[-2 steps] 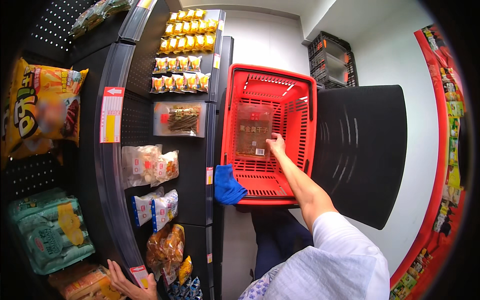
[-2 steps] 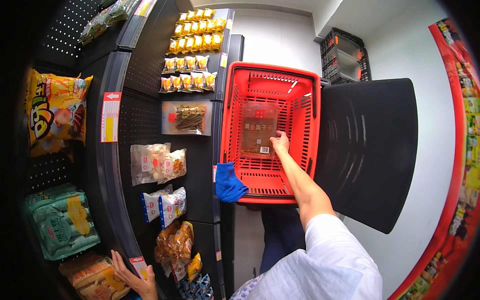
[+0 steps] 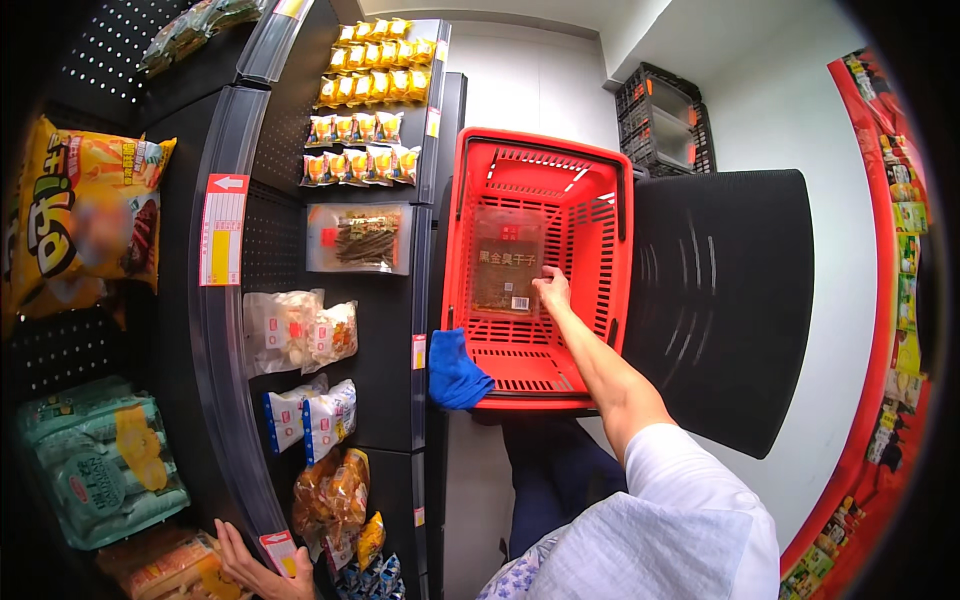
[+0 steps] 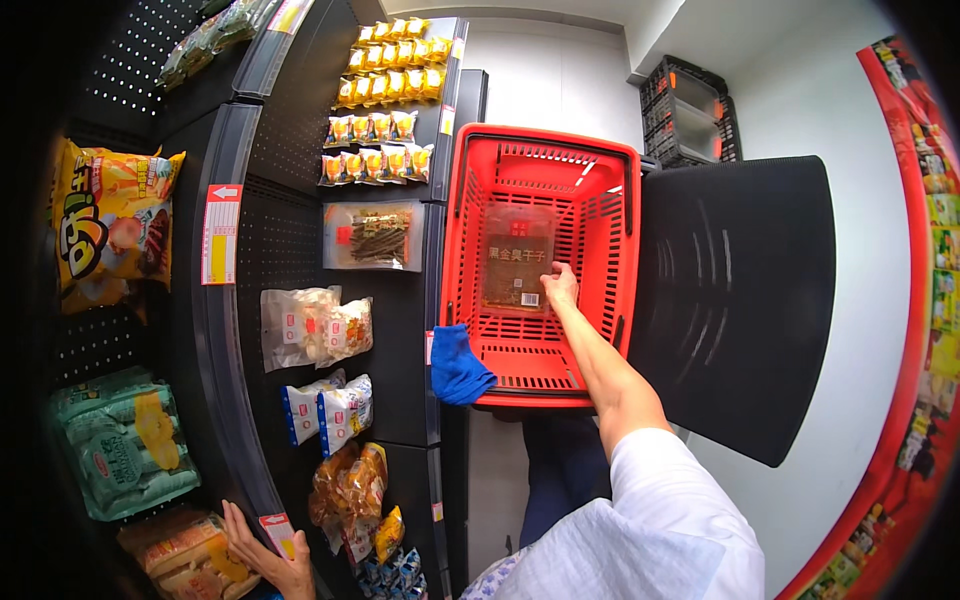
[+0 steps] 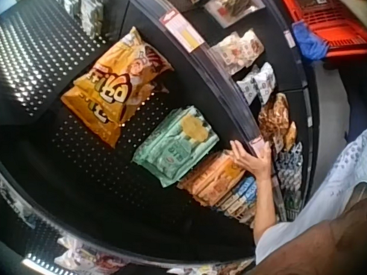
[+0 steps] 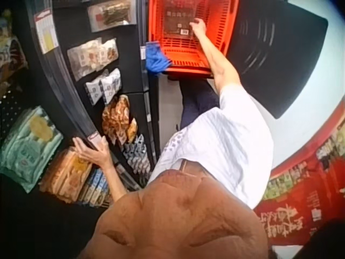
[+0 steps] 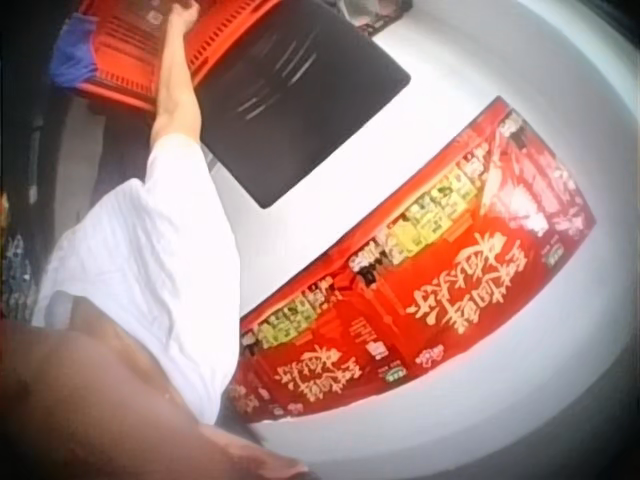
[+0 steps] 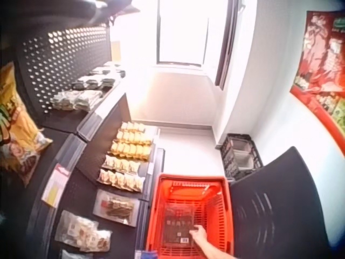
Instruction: The person repeatedly picks snack packages from a red basket and places them onto a store shelf, then wipes the shelf surface with a blue cloth. The person handles multiple snack packages one at a time and returns them to the shelf in an organized manner.
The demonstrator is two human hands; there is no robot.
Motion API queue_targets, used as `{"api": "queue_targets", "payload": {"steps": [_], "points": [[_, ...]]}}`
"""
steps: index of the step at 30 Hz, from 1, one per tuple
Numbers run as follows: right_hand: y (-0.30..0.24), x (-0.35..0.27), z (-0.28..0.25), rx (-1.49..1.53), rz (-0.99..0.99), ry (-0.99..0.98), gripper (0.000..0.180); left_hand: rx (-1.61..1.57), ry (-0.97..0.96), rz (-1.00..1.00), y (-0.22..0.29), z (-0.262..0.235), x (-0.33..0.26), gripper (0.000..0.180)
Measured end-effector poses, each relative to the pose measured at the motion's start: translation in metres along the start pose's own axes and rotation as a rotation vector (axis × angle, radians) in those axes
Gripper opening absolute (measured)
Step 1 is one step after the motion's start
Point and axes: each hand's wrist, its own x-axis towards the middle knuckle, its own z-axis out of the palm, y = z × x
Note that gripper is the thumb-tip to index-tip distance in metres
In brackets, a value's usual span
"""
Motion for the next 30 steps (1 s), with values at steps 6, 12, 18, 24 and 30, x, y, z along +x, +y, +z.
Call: {"api": "queue_targets", "payload": {"steps": [6, 12, 18, 24, 30], "points": [[-0.015, -0.015, 0.011, 0.127, 0.108, 0.0, 0.067, 0.014, 0.002, -0.021, 0.0, 0.0, -0.001, 0.091], [-0.004, -0.006, 0.013, 0.105, 0.111, -0.054, 0.068, 0.012, -0.005, -0.017, -0.001, 0.0, 0.001, 0.091], [-0.02, -0.01, 0.012, 0.111, 0.206, -0.016, 0.066, 0.012, -0.009, -0.016, -0.002, 0.002, -0.003, 0.092], [-0.004, -0.011, 0.021, 0.201, 0.176, 0.041, 0.062, 0.004, 0.012, 0.027, -0.002, 0.002, 0.003, 0.091], [-0.011, -0.009, 0.015, 0.323, 0.205, -0.027, 0.054, 0.001, 0.012, 0.025, -0.001, 0.003, 0.004, 0.09]]}}
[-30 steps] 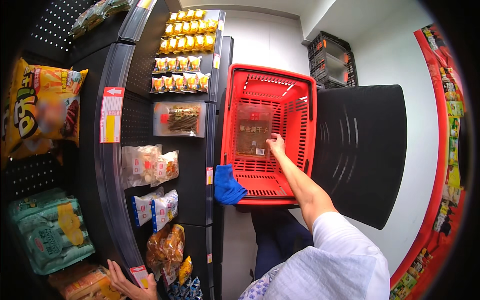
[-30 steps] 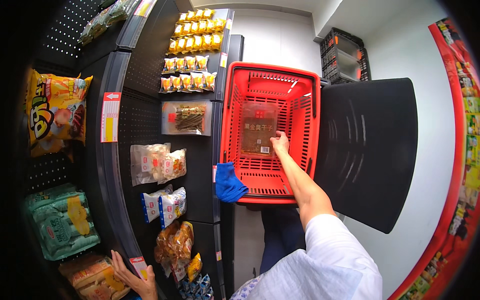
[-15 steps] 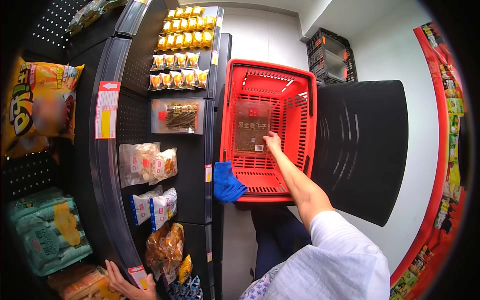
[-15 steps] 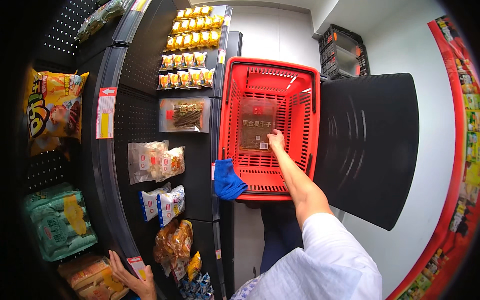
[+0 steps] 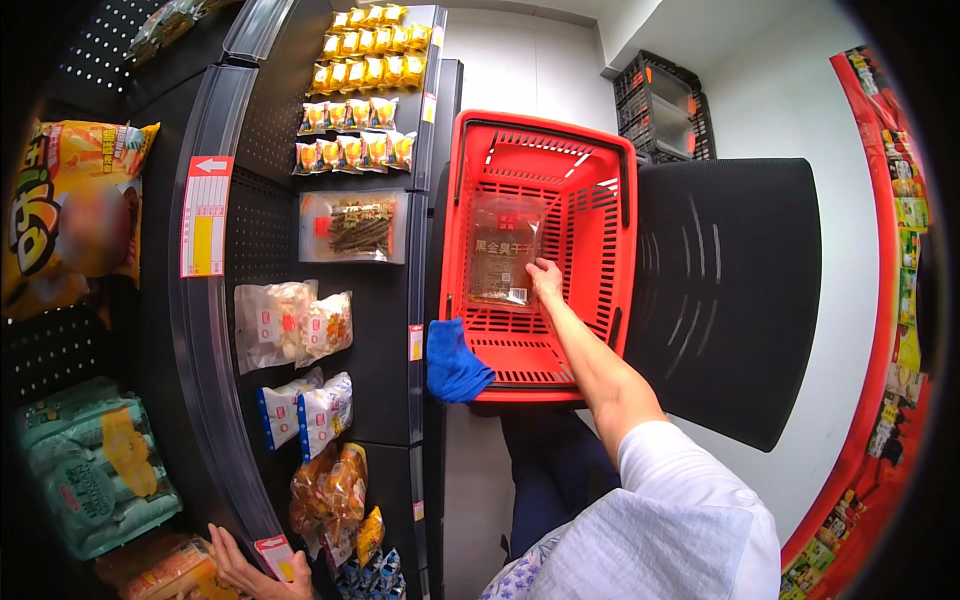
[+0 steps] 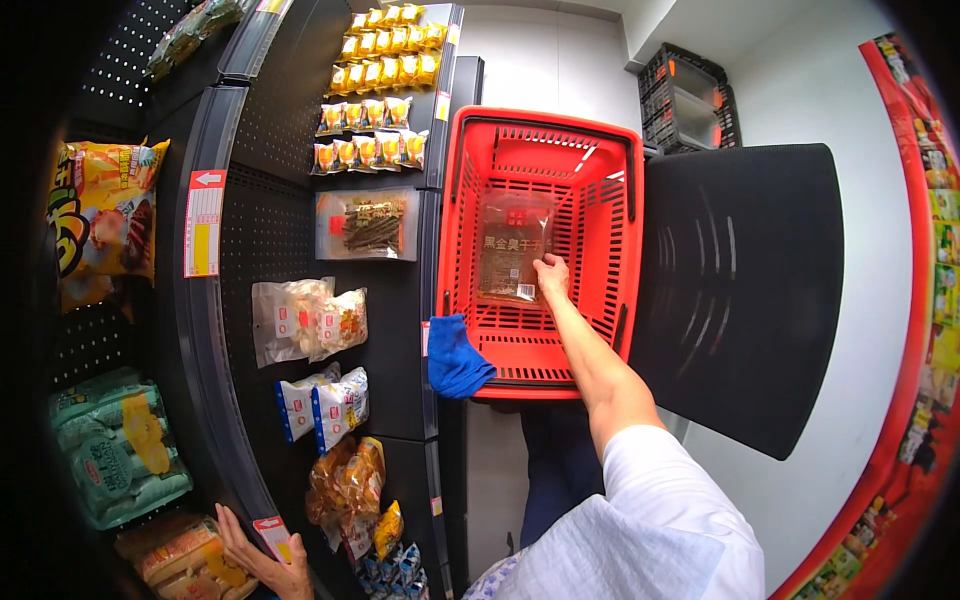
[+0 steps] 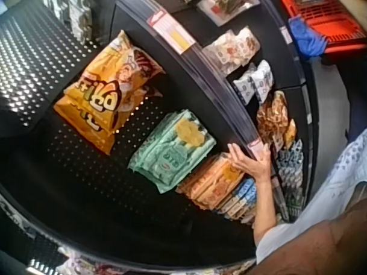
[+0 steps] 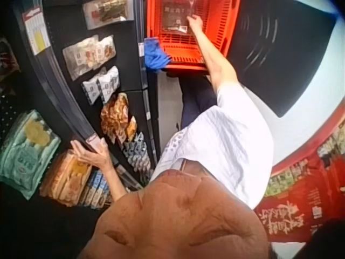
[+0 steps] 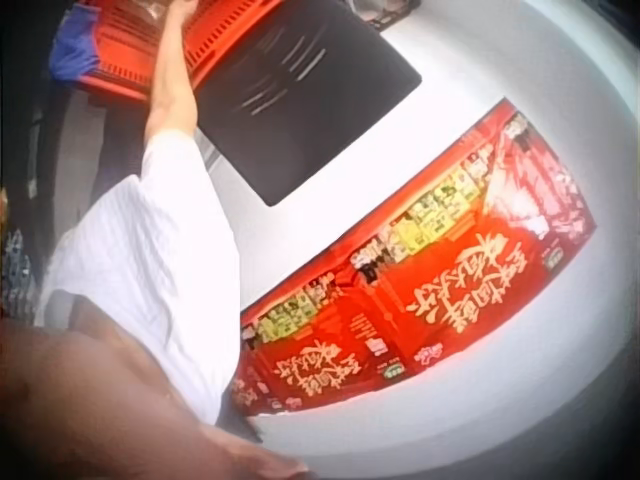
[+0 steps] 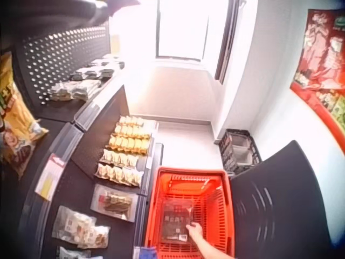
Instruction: The person repeatedly picks snack packages from a red basket and places them onto a store shelf, then wipes the shelf surface with a blue cloth. The person handles multiple snack packages one at a time and returns them to the shelf in an organized manner.
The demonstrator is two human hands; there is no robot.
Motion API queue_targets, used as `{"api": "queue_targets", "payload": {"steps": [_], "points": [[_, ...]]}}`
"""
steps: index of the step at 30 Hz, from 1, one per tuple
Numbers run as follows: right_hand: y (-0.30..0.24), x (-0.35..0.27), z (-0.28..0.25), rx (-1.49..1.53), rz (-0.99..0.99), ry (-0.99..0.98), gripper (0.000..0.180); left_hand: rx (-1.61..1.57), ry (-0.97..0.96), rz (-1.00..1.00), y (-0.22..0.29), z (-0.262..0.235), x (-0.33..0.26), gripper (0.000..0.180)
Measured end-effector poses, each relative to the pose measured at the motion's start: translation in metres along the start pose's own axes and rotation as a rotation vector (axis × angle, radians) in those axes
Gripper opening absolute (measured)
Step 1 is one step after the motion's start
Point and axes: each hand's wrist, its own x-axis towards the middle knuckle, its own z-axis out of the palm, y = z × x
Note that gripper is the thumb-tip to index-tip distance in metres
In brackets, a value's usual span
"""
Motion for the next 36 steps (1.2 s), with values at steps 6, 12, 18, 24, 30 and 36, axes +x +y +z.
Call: {"api": "queue_targets", "payload": {"steps": [6, 12, 18, 24, 30, 36], "points": [[-0.018, -0.022, 0.003, 0.01, -0.158, -0.291, 0.044, 0.079, -0.129, -0.094, -0.005, -0.004, -0.013, 0.09], [-0.031, -0.077, -0.035, 0.213, -0.061, -0.329, 0.034, 0.043, -0.196, -0.173, -0.004, -0.007, -0.015, 0.09], [-0.065, -0.151, -0.121, 0.669, 0.027, -0.576, 0.034, -0.038, -0.094, -0.149, 0.003, -0.009, -0.013, 0.088], [-0.122, -0.295, -0.164, 0.672, 0.026, -0.779, 0.042, -0.092, -0.022, -0.121, 0.001, -0.012, -0.019, 0.093], [-0.131, -0.414, -0.192, 0.648, 0.001, -0.994, 0.052, -0.229, 0.031, -0.075, -0.003, -0.035, -0.022, 0.086], [-0.191, -0.451, -0.214, 0.612, -0.104, -1.147, 0.022, -0.682, 0.186, 0.034, 0.069, -0.113, -0.043, 0.069]]}}
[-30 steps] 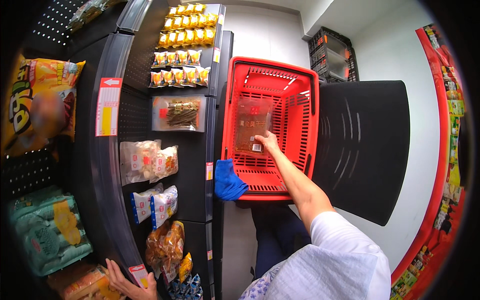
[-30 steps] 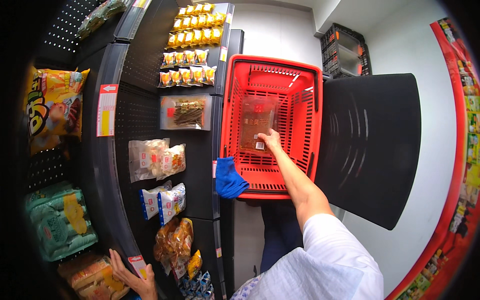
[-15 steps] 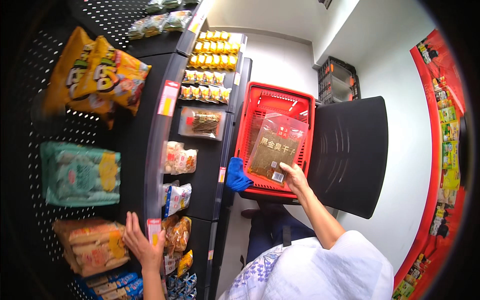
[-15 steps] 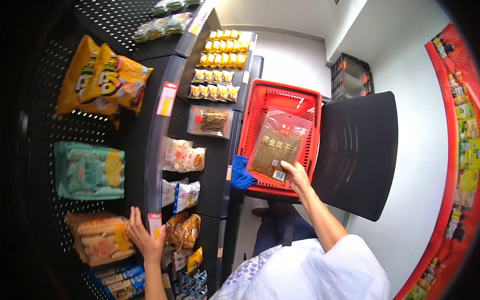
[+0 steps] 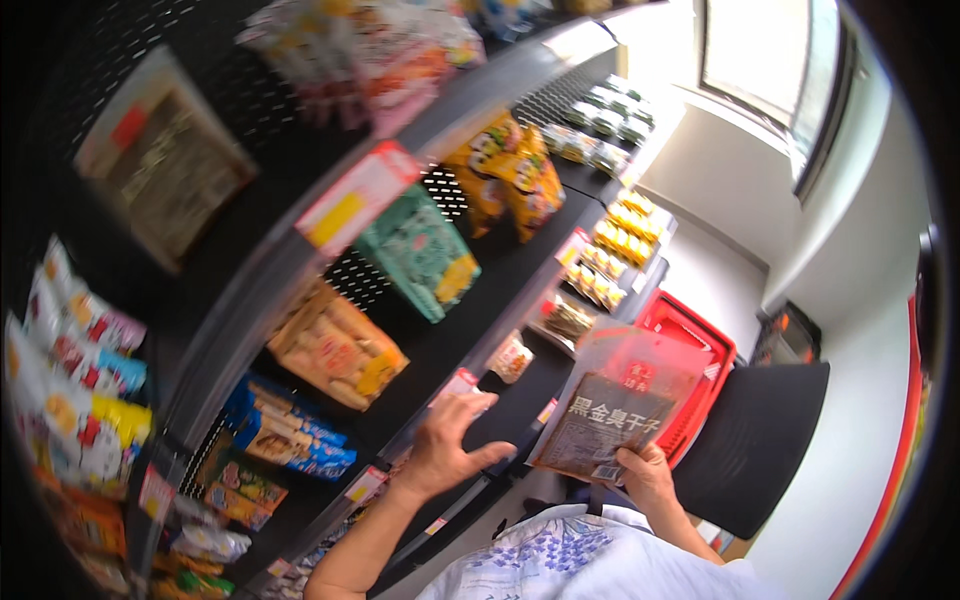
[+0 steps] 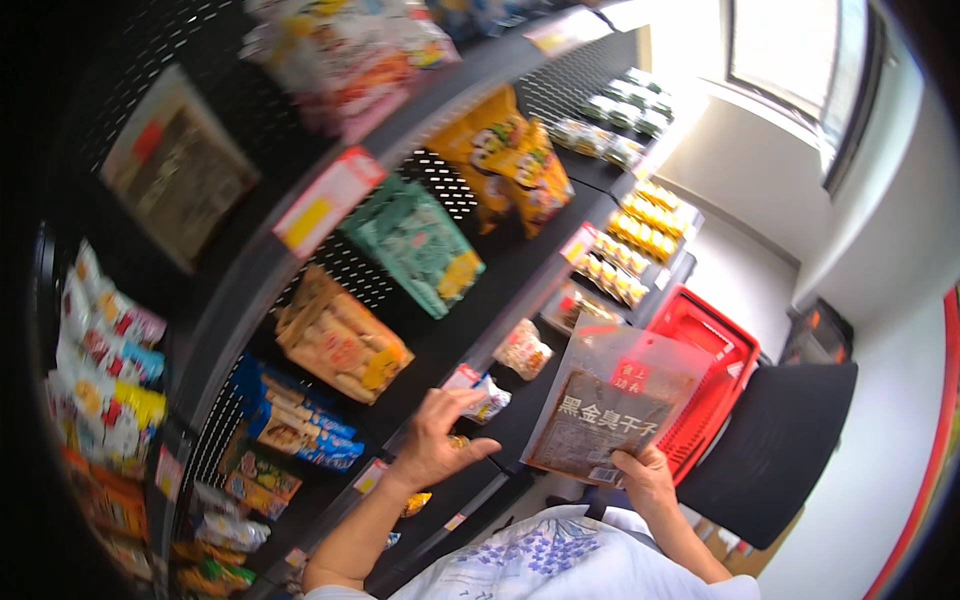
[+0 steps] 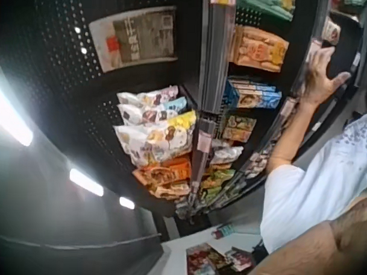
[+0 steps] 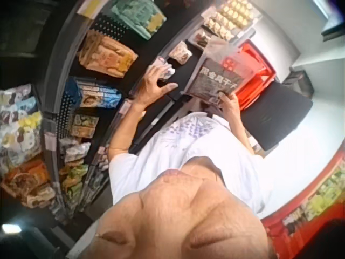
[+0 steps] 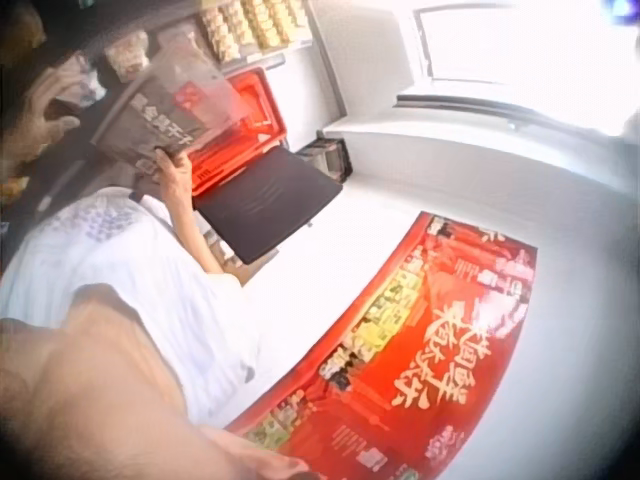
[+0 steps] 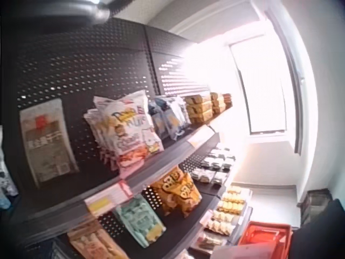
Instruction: The person repeatedly picks snack packages from a red basket and places them onto a store shelf, then wipes the shelf surface with a blue cloth. The person handles multiple snack packages one at a time and returns them to the shelf in an organized manner.
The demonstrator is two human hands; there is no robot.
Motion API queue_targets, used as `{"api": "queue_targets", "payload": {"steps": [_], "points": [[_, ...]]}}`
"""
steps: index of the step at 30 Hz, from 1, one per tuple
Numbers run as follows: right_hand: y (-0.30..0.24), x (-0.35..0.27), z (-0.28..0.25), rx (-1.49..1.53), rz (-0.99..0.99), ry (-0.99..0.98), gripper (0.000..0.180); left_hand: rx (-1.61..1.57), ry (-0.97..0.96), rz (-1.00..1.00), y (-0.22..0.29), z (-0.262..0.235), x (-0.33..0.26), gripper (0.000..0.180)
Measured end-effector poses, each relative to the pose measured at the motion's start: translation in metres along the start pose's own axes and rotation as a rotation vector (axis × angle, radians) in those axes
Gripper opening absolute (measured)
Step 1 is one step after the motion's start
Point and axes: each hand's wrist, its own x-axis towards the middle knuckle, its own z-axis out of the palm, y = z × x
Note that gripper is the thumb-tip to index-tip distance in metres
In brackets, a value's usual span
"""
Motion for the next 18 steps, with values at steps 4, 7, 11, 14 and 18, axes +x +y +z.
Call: {"api": "queue_targets", "payload": {"steps": [4, 7, 11, 14, 18], "points": [[-0.048, 0.025, 0.064, -0.091, -0.223, -0.297, 0.023, -0.219, 0.037, -0.166, 0.066, -0.034, -0.01, 0.046], [-0.079, 0.039, 0.118, -0.145, -0.226, -0.499, 0.027, -0.321, 0.127, -0.186, 0.088, -0.067, -0.023, 0.031], [-0.12, 0.026, 0.22, -0.447, -0.418, -0.705, 0.046, -0.584, 0.338, -0.323, 0.124, -0.119, -0.031, 0.014], [-0.148, 0.016, 0.282, -0.607, -0.522, -0.774, 0.039, -0.568, 0.534, -0.22, 0.141, -0.157, -0.032, 0.013], [-0.176, 0.015, 0.365, -0.658, -0.816, -0.924, 0.032, -0.299, 0.73, -0.074, 0.156, -0.213, -0.024, 0.02]]}}
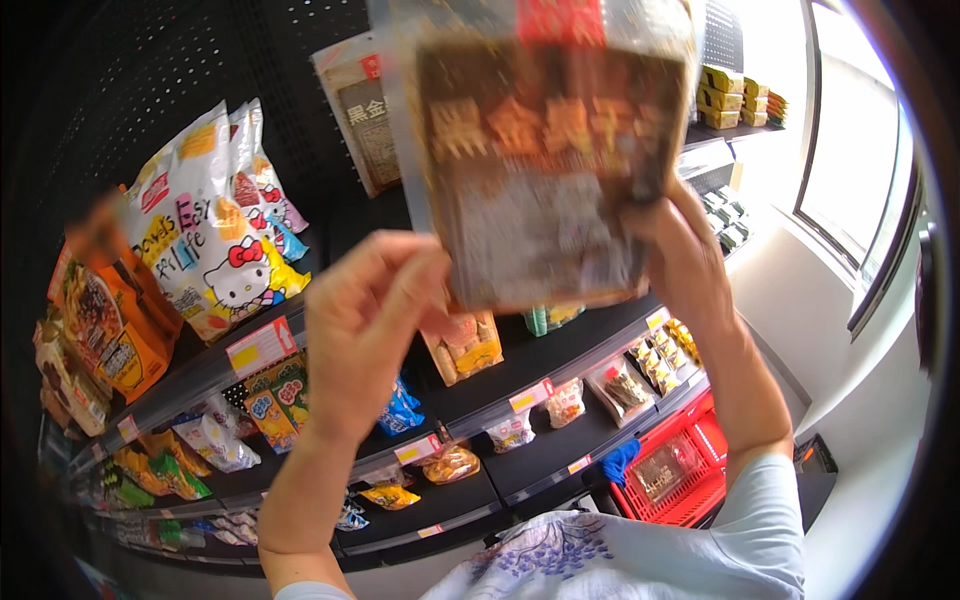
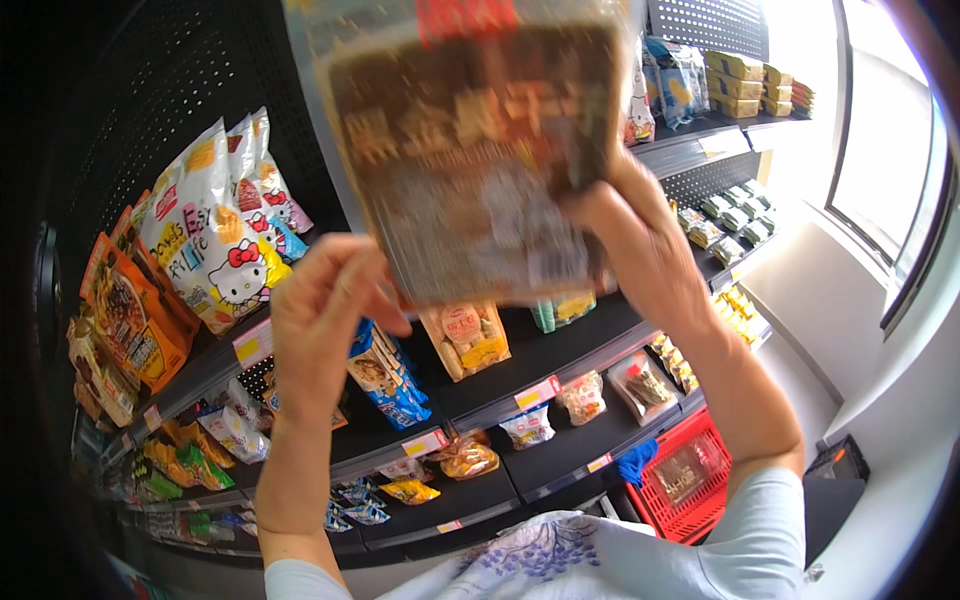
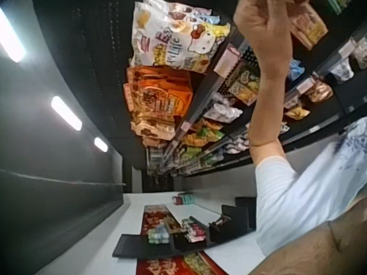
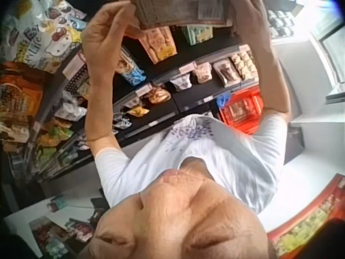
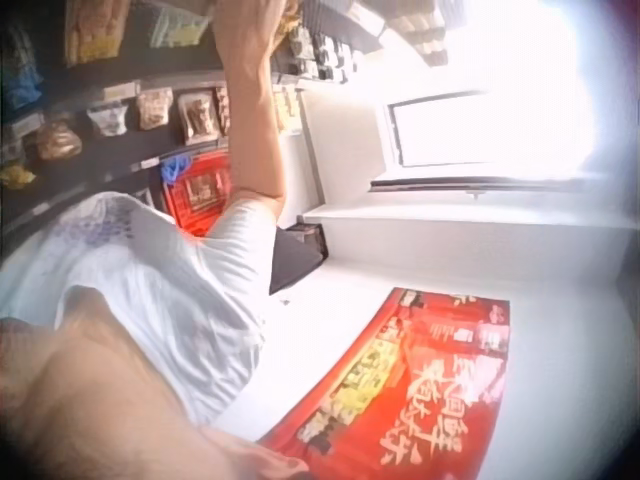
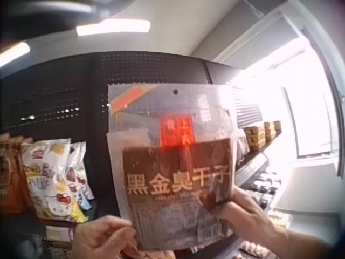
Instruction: The person repeatedly picks snack packages from a red basket and places them onto a store shelf, then wipes the shelf surface with a blue cloth. The person handles multiple snack packages one at a time and returns them to the shelf in an organized manner.
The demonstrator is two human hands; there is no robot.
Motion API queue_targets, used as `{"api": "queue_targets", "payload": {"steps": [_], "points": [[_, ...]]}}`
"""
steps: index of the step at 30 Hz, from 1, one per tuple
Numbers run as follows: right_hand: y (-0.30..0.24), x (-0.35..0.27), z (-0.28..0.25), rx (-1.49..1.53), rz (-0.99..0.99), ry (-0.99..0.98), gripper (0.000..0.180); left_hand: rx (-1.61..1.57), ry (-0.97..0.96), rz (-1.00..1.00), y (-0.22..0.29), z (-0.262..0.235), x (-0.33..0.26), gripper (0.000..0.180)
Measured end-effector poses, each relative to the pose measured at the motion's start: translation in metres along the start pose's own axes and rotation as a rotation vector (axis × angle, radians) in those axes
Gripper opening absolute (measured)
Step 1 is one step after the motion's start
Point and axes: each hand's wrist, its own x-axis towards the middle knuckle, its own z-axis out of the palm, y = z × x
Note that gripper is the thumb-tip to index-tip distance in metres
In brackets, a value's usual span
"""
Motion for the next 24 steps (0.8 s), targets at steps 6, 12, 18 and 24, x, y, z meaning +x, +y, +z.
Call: {"api": "queue_targets", "payload": {"steps": [6, 12, 18, 24], "points": [[0.0, 0.123, 0.008, -0.331, -0.376, -0.089, 0.038, 0.208, 0.2, 0.122, 0.005, -0.029, 0.082, 0.026], [0.055, 0.195, 0.031, -0.699, -0.335, -0.012, 0.031, 0.38, 0.233, -0.062, -0.05, -0.066, 0.141, 0.026], [0.117, 0.225, 0.046, -0.626, -0.213, -0.067, 0.034, 0.492, 0.185, -0.225, -0.11, -0.081, 0.176, 0.024], [0.167, 0.249, 0.054, -0.62, -0.128, -0.205, 0.032, 0.601, 0.14, -0.424, -0.126, -0.087, 0.188, 0.025]]}}
